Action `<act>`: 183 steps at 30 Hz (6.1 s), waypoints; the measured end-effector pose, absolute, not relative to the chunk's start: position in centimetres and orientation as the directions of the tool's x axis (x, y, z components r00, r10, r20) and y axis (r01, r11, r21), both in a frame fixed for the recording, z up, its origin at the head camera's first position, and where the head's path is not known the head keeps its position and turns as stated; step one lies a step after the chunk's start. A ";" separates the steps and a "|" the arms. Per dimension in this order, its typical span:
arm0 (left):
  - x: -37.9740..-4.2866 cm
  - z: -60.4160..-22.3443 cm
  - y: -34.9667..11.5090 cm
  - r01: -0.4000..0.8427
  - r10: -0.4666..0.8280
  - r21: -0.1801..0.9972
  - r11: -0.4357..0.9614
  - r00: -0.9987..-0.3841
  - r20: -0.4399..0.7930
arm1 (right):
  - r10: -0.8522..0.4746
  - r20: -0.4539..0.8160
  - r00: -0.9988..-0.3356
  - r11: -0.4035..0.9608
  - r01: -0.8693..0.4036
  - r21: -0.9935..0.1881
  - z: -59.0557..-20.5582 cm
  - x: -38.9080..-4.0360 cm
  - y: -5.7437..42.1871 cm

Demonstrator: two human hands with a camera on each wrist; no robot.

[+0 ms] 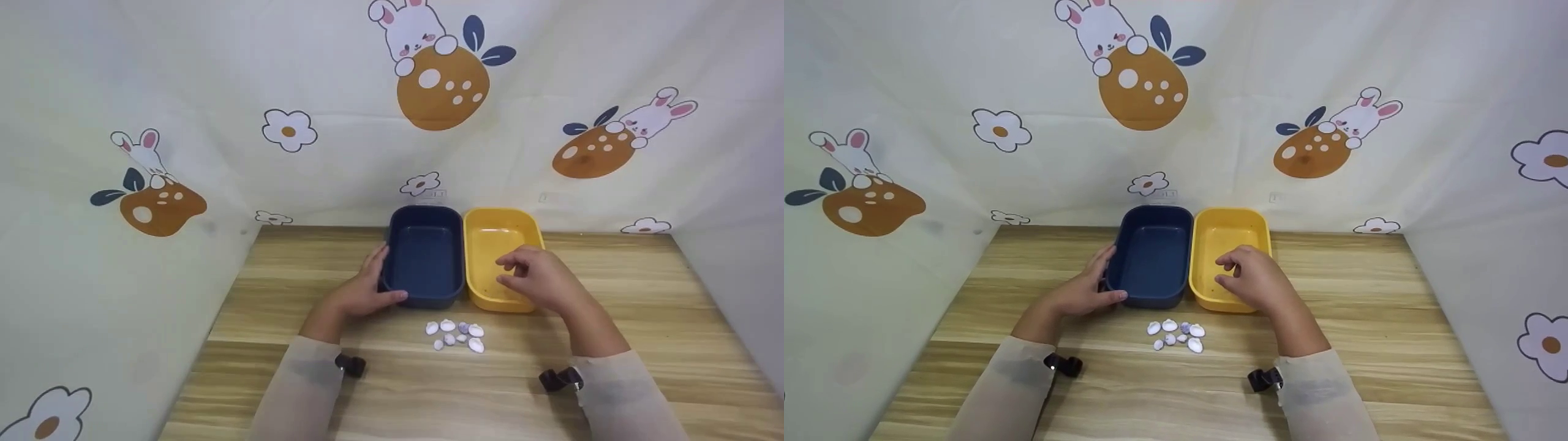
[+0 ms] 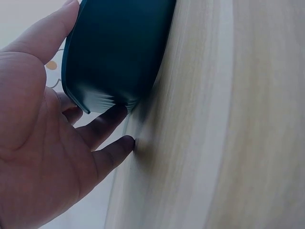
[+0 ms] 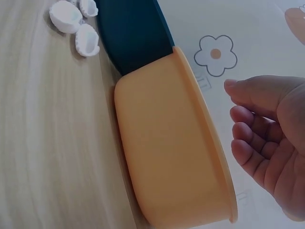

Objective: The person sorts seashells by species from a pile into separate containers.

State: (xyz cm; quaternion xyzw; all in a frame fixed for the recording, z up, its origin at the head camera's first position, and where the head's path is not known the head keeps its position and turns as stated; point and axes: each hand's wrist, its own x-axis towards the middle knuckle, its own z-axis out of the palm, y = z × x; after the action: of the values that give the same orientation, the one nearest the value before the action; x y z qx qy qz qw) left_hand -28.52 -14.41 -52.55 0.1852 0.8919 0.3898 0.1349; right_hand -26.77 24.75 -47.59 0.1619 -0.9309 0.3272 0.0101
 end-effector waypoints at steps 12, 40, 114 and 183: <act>-28.6 -52.8 -14.4 0.200 0.411 0.732 0.652 -0.904 -0.119 | -0.413 0.141 -0.900 0.645 -0.398 -0.652 -48.2 -24.6 22.6; -28.4 -52.5 -14.5 0.191 0.416 0.742 0.643 -0.900 -0.129 | -0.630 0.019 -0.776 0.612 -0.512 -0.603 -51.5 -21.0 22.0; -28.4 -52.6 -14.3 0.212 0.414 0.735 0.644 -0.905 -0.102 | -0.440 0.101 -0.892 0.586 -0.371 -0.721 -46.8 -26.3 15.7; -28.3 -52.6 -14.3 0.191 0.403 0.729 0.657 -0.907 -0.125 | -0.434 0.115 -0.894 0.617 -0.388 -0.685 -50.6 -21.4 21.6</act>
State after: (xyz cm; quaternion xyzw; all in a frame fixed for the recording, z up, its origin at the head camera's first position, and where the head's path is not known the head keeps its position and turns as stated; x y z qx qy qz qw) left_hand -28.31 -14.28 -52.60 0.1651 0.8995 0.3798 0.1390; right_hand -21.44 21.57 -50.64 0.2287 -0.8985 0.3733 -0.0309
